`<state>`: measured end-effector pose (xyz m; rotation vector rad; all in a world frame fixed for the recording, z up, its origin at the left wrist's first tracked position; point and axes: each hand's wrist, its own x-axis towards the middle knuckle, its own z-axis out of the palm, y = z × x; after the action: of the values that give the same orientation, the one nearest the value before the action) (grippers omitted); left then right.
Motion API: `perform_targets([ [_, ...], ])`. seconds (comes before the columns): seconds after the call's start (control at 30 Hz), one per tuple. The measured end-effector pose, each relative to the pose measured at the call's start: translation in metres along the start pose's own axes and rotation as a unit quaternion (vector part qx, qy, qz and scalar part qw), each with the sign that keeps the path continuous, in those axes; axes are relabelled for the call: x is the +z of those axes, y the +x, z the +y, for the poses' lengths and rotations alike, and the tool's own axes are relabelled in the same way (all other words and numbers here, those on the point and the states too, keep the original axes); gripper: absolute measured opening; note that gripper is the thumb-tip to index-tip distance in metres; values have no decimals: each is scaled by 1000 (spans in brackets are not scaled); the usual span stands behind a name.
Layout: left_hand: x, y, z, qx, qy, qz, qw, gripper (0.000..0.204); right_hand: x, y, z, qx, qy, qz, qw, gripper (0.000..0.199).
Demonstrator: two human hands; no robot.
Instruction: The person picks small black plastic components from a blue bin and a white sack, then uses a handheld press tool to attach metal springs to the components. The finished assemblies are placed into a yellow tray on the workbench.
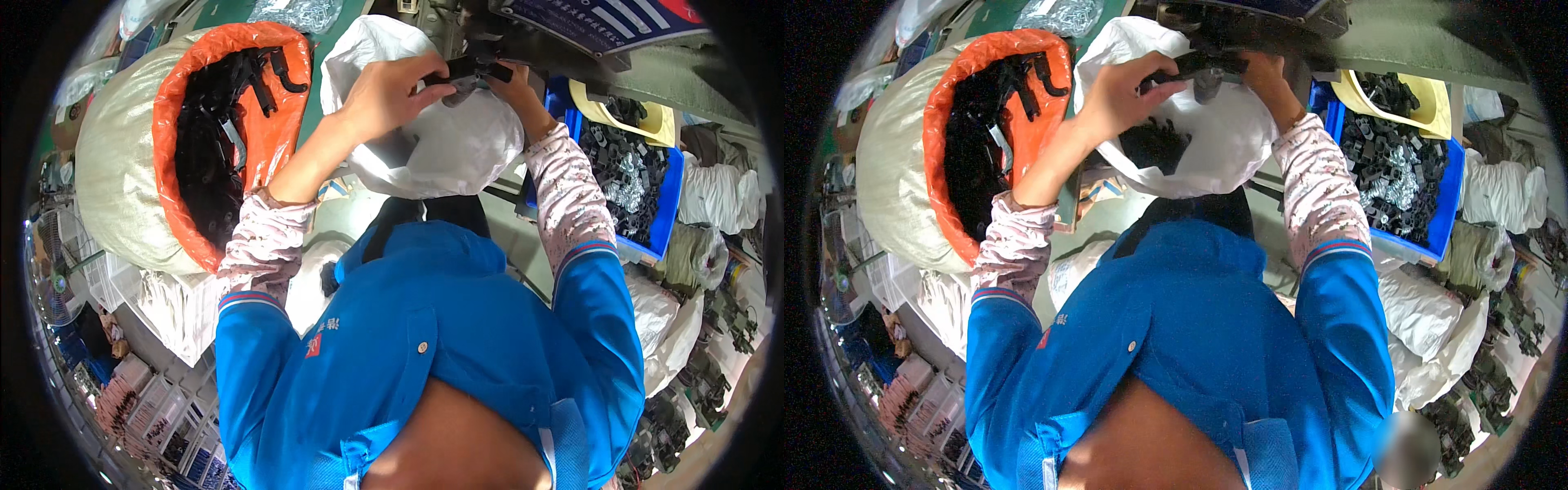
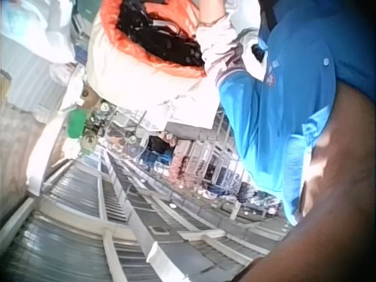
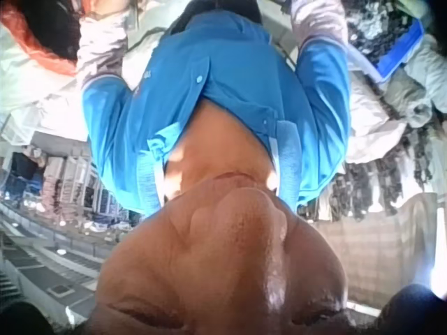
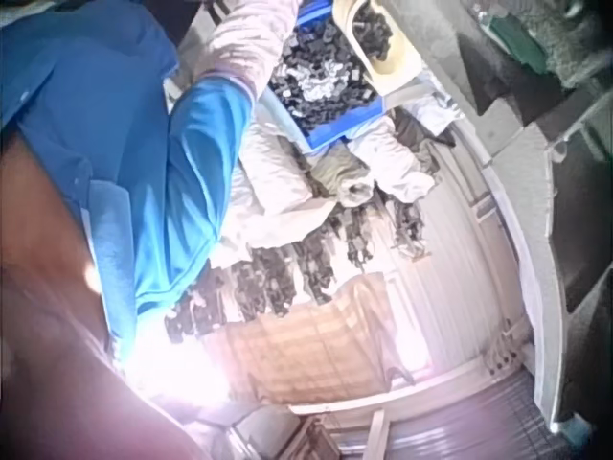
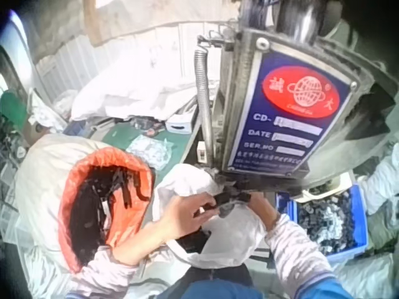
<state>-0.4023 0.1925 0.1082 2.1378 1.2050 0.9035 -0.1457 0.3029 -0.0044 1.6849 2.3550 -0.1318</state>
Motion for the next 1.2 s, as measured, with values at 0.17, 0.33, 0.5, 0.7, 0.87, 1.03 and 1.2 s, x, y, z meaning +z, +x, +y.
perform_targets([
  [0.17,22,-38,-22,164,126,-27,978,33,2,10,-4,58,0,-61,996,40],
  [0.33,38,-81,-53,64,153,-165,972,36,9,17,2,48,-42,77,995,39],
  [0.5,16,-132,-43,-111,145,-221,958,21,36,32,31,-31,99,299,949,40],
  [0.7,14,-139,-30,-115,131,-116,978,18,-26,-38,-9,-16,781,85,619,23],
  [0.87,9,-126,-38,-112,102,-72,986,17,-86,-95,-39,21,835,38,549,14],
  [1.03,-21,-130,-110,-251,-48,160,954,14,-90,-97,-40,-16,826,29,562,11],
  [1.2,-82,-135,-263,-327,-84,431,837,14,-95,-96,-43,77,808,10,584,15],
])
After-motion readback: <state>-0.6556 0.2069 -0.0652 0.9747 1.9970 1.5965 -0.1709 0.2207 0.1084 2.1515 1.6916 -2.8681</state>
